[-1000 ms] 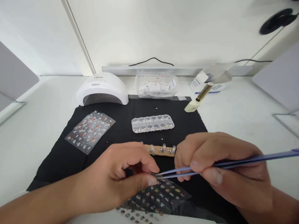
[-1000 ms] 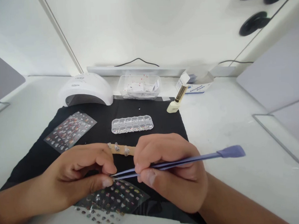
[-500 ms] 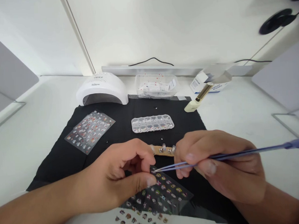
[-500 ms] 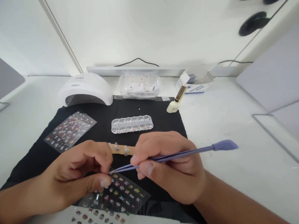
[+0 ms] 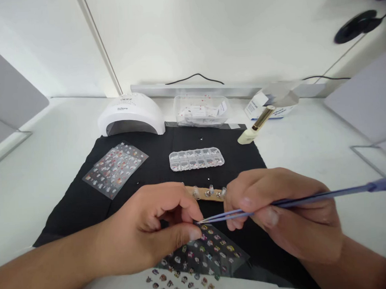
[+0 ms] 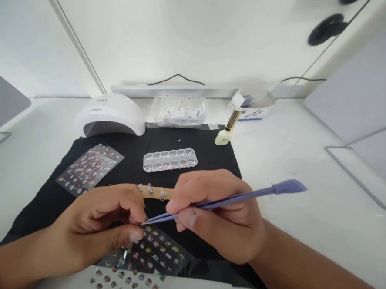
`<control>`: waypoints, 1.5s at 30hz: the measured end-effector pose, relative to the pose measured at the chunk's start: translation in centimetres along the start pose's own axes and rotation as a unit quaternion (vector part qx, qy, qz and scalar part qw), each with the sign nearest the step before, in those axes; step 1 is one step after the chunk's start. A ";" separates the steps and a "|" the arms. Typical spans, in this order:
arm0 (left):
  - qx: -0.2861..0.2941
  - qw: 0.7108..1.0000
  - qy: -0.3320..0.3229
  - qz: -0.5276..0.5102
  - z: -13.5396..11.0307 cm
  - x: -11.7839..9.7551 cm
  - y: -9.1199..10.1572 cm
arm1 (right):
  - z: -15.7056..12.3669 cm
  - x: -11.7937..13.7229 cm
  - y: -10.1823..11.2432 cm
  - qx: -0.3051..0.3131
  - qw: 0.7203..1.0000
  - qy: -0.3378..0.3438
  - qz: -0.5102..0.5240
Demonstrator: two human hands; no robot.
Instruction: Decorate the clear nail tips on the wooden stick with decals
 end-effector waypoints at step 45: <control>-0.355 0.814 0.145 0.436 1.6 1.9 10.4 | 1.6 -1.2 0.7 -0.212 0.968 -0.131 0.013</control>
Point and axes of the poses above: each hand's wrist, its own z-axis towards the middle knuckle, its own y-axis out of the back of the hand, x = y × z, the point moved 1 cm from there along z, towards the middle knuckle, and after that the axes turned 3 degrees about x, right-handed, at the moved point
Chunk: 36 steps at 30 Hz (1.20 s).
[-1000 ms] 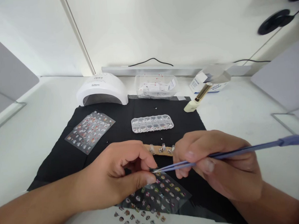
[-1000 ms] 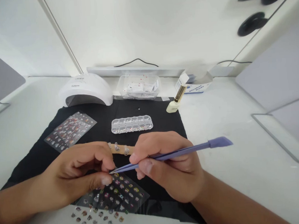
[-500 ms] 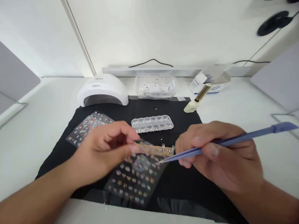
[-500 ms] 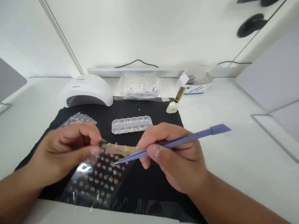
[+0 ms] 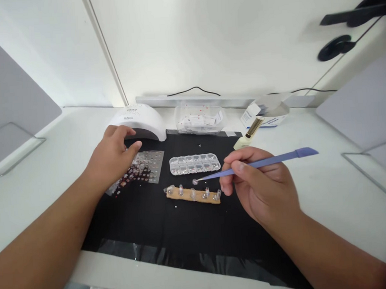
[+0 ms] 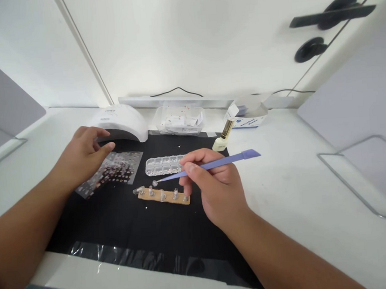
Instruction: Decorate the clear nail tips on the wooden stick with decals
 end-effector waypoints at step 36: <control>0.296 0.890 -0.185 -0.293 -5.6 -5.9 -1.6 | -0.8 -0.3 -0.7 0.094 0.995 0.014 -0.009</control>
Point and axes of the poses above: each hand's wrist, its own z-axis towards the middle knuckle, its own y-axis out of the back of the hand, x = y × z, the point moved 1 cm from there along z, towards the middle knuckle, and after that the axes turned 3 degrees about x, right-handed, at the moved point
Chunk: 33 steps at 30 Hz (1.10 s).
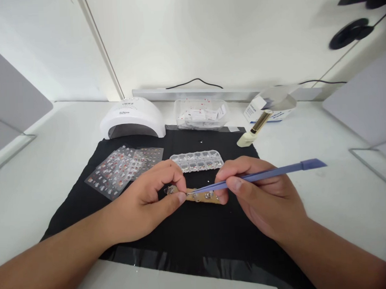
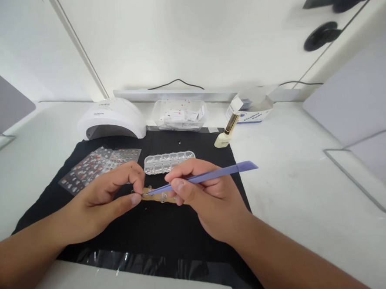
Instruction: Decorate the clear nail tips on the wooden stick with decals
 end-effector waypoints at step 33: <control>-0.013 0.984 0.033 -0.176 -0.3 0.7 -0.2 | -0.3 -0.5 0.8 0.003 1.000 0.026 0.015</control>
Point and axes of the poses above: each hand's wrist, its own z-axis towards the middle knuckle, its own y-axis out of the back of the hand, x = y × z, the point moved 1 cm from there along z, towards the middle knuckle, and after that the axes turned 3 degrees about x, right-handed, at the moved point
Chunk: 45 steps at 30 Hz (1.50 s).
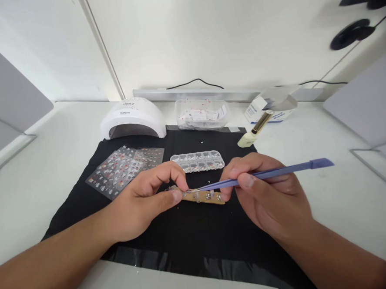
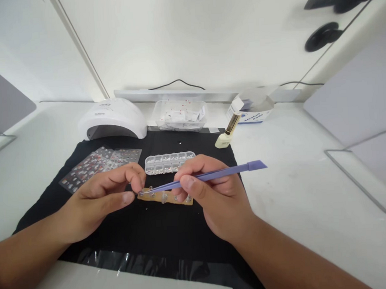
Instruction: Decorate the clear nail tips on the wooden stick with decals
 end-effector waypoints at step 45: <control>0.113 0.894 -0.046 0.431 0.9 0.9 2.4 | 0.6 -0.1 0.1 -0.034 0.999 -0.017 -0.022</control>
Point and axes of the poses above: each hand's wrist, its own z-axis towards the middle knuckle, its own y-axis out of the back of the hand, x = y × z, the point moved 1 cm from there along z, towards the middle knuckle, and after that the axes turned 3 degrees about x, right-handed, at the moved point
